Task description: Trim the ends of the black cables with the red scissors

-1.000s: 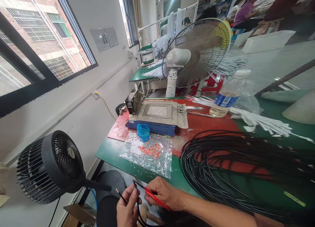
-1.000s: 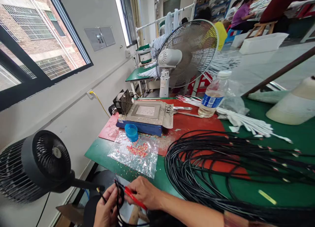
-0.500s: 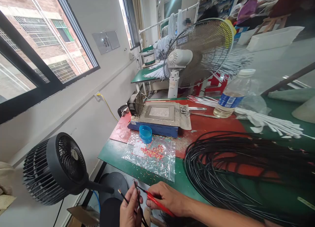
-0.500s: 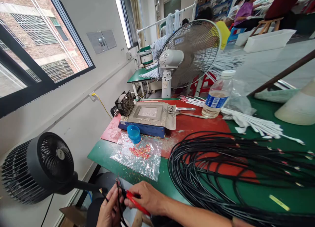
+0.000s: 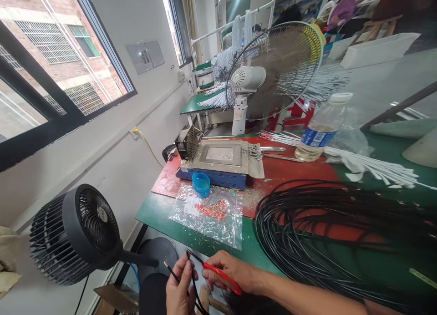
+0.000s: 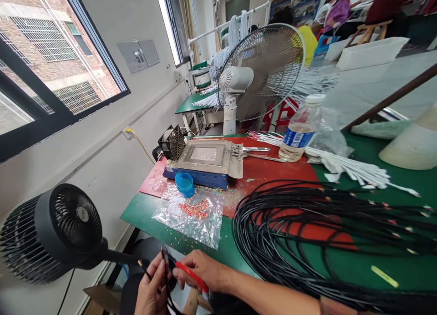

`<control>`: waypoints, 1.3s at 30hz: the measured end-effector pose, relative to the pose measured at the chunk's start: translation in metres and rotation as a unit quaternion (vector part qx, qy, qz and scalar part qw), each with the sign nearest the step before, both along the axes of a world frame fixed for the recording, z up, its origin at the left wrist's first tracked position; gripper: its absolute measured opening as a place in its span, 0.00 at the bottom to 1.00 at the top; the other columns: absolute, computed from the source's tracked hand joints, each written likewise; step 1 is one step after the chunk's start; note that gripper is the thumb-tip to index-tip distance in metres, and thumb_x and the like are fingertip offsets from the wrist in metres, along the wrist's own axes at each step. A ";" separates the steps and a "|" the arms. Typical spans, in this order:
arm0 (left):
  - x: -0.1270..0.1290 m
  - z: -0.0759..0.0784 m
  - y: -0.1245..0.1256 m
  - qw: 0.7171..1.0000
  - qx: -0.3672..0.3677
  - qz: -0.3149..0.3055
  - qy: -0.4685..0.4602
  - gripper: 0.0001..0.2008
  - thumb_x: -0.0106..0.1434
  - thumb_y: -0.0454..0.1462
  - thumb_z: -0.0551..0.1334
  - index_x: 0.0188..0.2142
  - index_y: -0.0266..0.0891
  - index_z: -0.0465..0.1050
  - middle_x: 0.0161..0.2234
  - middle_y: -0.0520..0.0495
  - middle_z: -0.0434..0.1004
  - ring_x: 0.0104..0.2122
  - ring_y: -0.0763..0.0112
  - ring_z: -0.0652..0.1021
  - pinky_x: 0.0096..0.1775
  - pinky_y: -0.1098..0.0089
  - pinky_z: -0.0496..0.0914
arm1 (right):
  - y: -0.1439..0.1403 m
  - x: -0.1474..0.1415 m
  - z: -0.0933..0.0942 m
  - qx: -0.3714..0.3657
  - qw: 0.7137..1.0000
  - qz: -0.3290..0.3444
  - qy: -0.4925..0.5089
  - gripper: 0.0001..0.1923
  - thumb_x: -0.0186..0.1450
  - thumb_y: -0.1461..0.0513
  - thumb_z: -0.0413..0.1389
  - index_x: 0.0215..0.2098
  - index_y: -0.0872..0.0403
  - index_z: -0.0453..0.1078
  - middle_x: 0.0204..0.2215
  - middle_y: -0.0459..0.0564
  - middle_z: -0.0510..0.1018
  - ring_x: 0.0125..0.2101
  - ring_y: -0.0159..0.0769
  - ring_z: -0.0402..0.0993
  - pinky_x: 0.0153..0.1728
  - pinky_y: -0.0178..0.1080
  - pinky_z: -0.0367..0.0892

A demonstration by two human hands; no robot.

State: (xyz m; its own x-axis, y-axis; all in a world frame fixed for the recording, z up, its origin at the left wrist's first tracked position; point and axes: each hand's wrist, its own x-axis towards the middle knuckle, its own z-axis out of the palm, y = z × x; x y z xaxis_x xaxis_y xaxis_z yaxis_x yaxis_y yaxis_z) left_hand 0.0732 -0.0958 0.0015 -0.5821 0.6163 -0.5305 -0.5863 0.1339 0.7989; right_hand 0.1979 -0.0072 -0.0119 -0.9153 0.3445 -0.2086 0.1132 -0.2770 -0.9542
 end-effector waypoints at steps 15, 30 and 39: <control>-0.006 -0.012 -0.005 0.987 -0.046 0.031 0.152 0.22 0.36 0.43 0.70 0.32 0.35 0.76 0.28 0.46 0.80 0.27 0.74 0.75 0.30 0.76 0.69 | -0.003 0.001 0.003 0.400 0.916 0.027 -0.029 0.20 0.59 0.52 0.50 0.17 0.58 0.63 0.16 0.40 0.54 0.20 0.24 0.48 0.20 0.31 0.43; 0.004 0.002 -0.003 0.982 -0.054 0.048 0.175 0.21 0.35 0.42 0.70 0.31 0.35 0.77 0.27 0.45 0.81 0.29 0.69 0.77 0.33 0.72 0.70 | 0.001 0.002 0.003 0.285 0.958 -0.008 -0.042 0.21 0.57 0.54 0.53 0.15 0.59 0.57 0.16 0.39 0.49 0.19 0.22 0.46 0.19 0.29 0.42; -0.005 -0.011 -0.006 0.984 -0.064 0.031 0.163 0.22 0.38 0.43 0.69 0.35 0.37 0.77 0.34 0.45 0.81 0.32 0.73 0.76 0.33 0.77 0.69 | 0.003 0.006 0.019 0.214 0.976 0.039 -0.020 0.21 0.59 0.51 0.51 0.21 0.61 0.70 0.13 0.40 0.57 0.17 0.22 0.51 0.17 0.28 0.46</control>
